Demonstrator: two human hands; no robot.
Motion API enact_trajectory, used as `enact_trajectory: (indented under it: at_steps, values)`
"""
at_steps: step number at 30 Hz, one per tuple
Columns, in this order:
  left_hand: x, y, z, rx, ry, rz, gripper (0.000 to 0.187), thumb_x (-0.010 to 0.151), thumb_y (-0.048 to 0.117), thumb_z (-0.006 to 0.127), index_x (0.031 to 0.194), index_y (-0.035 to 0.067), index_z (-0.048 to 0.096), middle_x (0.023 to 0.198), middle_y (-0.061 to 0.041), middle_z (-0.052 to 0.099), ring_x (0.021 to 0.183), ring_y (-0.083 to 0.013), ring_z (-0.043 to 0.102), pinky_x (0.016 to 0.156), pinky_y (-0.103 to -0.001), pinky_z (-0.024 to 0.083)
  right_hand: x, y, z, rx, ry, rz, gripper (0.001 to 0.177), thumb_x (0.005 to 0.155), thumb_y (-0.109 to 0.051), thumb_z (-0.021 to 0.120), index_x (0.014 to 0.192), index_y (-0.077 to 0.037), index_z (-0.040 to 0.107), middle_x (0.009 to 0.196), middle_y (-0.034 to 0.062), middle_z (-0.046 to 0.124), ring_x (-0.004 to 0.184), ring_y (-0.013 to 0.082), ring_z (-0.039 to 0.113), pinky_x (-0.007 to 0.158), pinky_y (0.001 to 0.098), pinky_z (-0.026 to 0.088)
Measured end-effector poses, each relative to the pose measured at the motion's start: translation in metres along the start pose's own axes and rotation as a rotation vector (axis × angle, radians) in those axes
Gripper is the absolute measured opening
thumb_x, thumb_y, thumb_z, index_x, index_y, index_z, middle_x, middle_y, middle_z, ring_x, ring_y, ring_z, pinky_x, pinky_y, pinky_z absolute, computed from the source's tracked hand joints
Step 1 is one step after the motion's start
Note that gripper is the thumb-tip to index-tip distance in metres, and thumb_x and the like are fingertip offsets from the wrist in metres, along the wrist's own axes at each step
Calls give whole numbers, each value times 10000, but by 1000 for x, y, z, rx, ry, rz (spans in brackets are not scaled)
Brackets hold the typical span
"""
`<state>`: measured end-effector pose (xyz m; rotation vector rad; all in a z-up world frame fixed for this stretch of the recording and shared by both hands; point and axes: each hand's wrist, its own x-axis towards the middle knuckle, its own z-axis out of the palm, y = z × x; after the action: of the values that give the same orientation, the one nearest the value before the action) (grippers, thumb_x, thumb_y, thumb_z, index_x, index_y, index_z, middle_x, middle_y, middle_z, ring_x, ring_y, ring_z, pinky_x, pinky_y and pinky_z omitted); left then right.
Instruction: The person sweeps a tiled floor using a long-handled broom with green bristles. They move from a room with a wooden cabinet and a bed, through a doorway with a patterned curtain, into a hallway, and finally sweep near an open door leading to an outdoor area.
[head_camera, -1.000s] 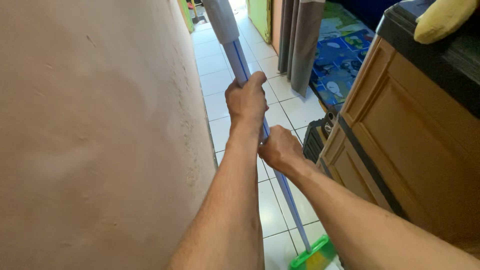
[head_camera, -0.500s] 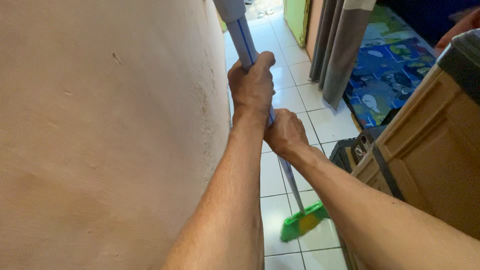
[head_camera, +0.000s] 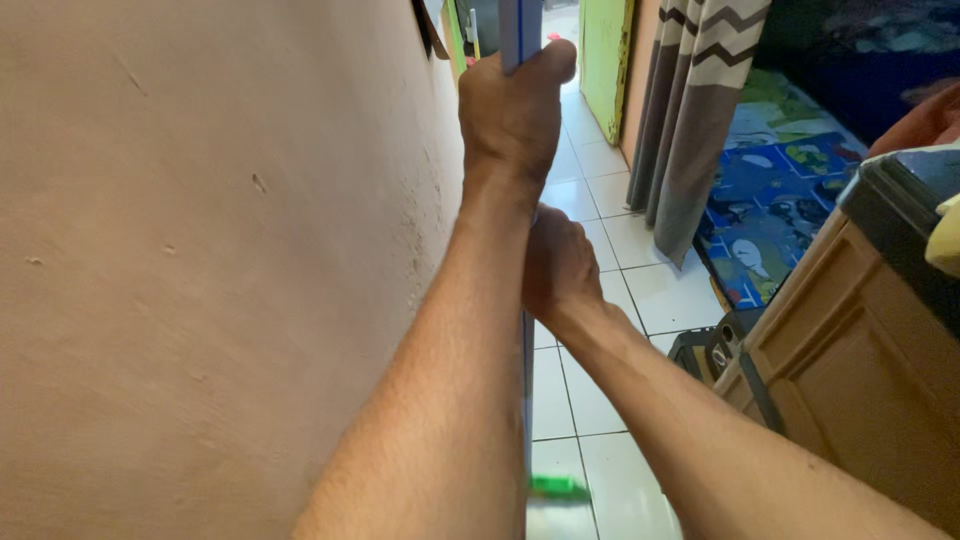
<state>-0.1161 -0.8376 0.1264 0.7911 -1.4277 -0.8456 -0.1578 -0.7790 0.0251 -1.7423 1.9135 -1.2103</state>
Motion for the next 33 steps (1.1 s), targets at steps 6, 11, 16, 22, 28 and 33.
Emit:
enact_trajectory:
  at_steps: [6,11,16,22,28,33]
  values:
    - [-16,-31,-18,-124,-84,-471,184,753,118,667,624,51,554,474,-13,436,348,-148,379,332,-360,330,-26,11,23,94,-330,412,303,782,-262,776,981,-75,646,874,218,765,829,365,764,728,475,606]
    - [-70,-83,-30,-74,-163,-575,151,753,121,662,643,42,594,474,-29,487,355,-155,433,348,-348,374,-65,42,62,0,-378,531,318,782,-320,787,850,-15,727,822,182,780,798,305,773,772,424,592]
    - [-53,-98,-32,-27,-157,-513,127,749,142,665,683,51,608,498,-22,496,382,-146,437,367,-342,389,-45,57,83,46,-246,446,387,817,-364,770,812,16,701,825,210,740,792,357,733,741,463,579]
    - [-11,-88,-30,-42,-144,-425,101,746,154,680,716,68,636,530,2,491,441,-129,451,406,-332,407,9,54,89,130,-138,358,387,889,-387,684,806,-10,699,832,228,745,833,390,738,766,480,569]
    - [11,-103,-18,0,-172,-315,156,748,217,699,705,85,627,564,10,515,483,-120,495,447,-316,454,52,83,100,86,-48,106,320,925,-317,660,818,-20,707,866,199,741,845,401,718,746,493,560]
    - [16,-120,-14,104,-165,-197,194,752,232,722,704,70,627,627,-16,577,581,-137,537,554,-335,479,80,93,108,13,-38,-49,337,813,-323,739,951,-29,653,858,188,738,819,340,724,698,492,551]
